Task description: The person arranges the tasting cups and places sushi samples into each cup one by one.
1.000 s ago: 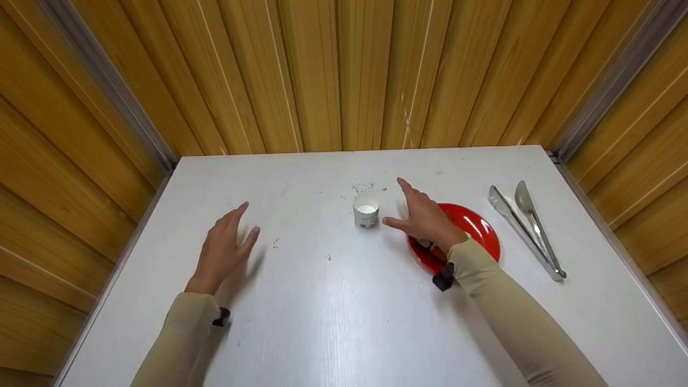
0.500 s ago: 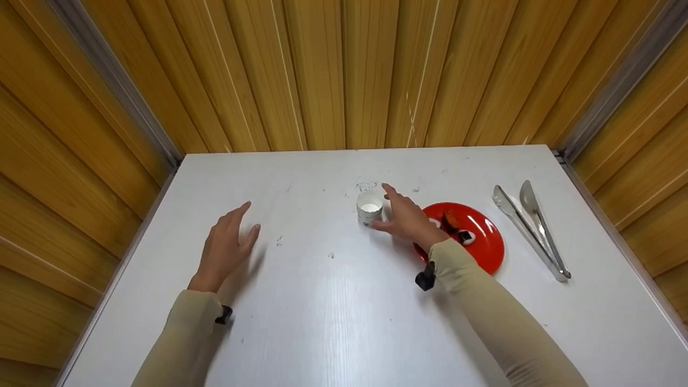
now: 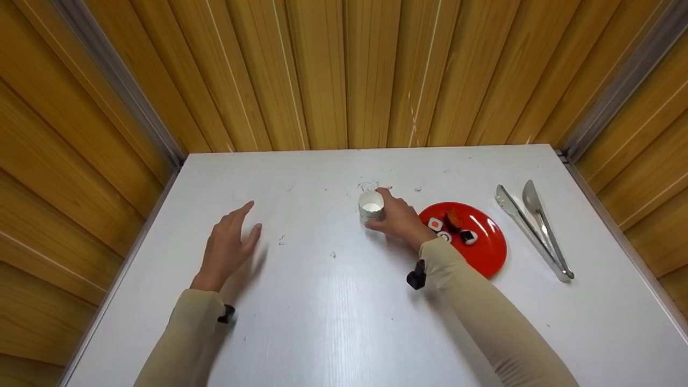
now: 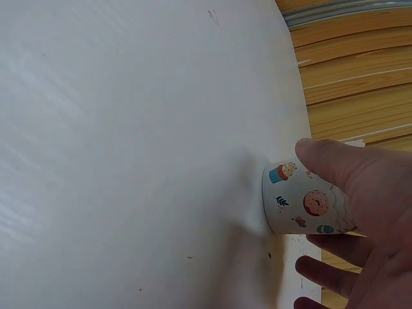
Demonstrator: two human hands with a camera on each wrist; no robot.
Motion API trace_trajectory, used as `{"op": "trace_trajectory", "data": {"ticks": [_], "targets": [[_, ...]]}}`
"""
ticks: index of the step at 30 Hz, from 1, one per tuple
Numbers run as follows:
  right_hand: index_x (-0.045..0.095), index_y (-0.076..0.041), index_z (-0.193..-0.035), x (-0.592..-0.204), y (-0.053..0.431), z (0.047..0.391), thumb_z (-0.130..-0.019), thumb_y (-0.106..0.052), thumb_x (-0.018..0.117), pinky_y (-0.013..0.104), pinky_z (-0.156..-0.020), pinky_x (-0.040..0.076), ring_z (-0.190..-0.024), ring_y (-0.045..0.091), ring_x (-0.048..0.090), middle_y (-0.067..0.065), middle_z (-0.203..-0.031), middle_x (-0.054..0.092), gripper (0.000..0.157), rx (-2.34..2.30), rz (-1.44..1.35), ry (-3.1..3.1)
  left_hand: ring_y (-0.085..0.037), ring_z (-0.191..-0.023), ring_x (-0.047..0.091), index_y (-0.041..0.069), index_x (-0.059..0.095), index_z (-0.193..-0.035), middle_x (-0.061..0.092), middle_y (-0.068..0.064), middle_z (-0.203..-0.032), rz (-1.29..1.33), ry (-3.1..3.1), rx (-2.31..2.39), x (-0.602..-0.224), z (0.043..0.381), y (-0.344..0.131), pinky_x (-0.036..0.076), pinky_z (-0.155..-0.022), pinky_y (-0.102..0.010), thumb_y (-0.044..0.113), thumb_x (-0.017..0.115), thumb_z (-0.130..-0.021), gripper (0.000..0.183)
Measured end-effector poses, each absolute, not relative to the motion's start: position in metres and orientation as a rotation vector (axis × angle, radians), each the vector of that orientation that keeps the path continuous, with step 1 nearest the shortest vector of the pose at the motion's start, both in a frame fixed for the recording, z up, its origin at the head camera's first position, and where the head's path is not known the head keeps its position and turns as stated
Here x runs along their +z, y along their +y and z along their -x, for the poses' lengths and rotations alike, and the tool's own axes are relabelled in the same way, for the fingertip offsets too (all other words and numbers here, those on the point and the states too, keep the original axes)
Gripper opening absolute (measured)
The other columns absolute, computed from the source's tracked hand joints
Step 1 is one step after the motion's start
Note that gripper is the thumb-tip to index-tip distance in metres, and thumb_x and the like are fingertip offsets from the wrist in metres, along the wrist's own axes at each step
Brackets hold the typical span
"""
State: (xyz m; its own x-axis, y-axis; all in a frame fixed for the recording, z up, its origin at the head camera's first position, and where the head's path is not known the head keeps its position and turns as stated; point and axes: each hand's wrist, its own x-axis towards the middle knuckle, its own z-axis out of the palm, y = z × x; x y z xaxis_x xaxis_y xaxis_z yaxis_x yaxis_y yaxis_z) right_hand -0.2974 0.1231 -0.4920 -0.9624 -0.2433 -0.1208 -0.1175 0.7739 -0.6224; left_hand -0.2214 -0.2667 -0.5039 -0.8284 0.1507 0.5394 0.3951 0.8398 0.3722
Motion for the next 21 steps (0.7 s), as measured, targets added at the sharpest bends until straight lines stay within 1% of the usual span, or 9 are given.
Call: {"op": "trace_trajectory", "data": {"ticks": [5, 10, 17, 21], "targets": [[0.037, -0.015, -0.150, -0.493, 0.119, 0.297, -0.087, -0.032, 0.084, 0.053, -0.107, 0.044, -0.122, 0.036, 0.058, 0.019, -0.134, 0.061, 0.080, -0.989, 0.258, 2.792, -0.039, -0.116, 0.063, 0.006, 0.054, -0.147, 0.065, -0.020, -0.133, 0.401, -2.512, -0.645, -0.502, 0.221, -0.267, 0.051, -0.093, -0.057, 0.018, 0.070, -0.098, 0.053], [0.041, -0.015, -0.143, -0.495, 0.118, 0.297, -0.087, -0.032, 0.083, 0.051, -0.099, 0.047, -0.114, 0.034, 0.060, 0.018, -0.126, 0.063, 0.072, -1.001, 0.252, 2.810, -0.039, -0.116, 0.064, 0.006, 0.055, -0.147, 0.065, -0.019, -0.133, 0.399, -2.520, -0.625, -0.500, 0.219, -0.266, 0.051, -0.093, -0.057, 0.016, 0.070, -0.098, 0.052], [0.042, -0.015, -0.141, -0.497, 0.118, 0.296, -0.086, -0.030, 0.084, 0.050, -0.100, 0.047, -0.112, 0.033, 0.061, 0.016, -0.124, 0.065, 0.071, -1.033, 0.278, 2.782, -0.038, -0.114, 0.065, 0.006, 0.058, -0.144, 0.067, -0.018, -0.130, 0.432, -2.507, -0.630, -0.498, 0.221, -0.257, 0.051, -0.094, -0.055, 0.015, 0.070, -0.097, 0.049], [0.042, -0.015, -0.142, -0.497, 0.117, 0.292, -0.086, -0.029, 0.084, 0.049, -0.098, 0.047, -0.112, 0.033, 0.061, 0.015, -0.124, 0.065, 0.072, -1.037, 0.307, 2.777, -0.037, -0.103, 0.069, 0.004, 0.062, -0.139, 0.072, -0.018, -0.118, 0.487, -2.490, -0.614, -0.494, 0.224, -0.248, 0.053, -0.090, -0.054, 0.013, 0.070, -0.098, 0.043]]}}
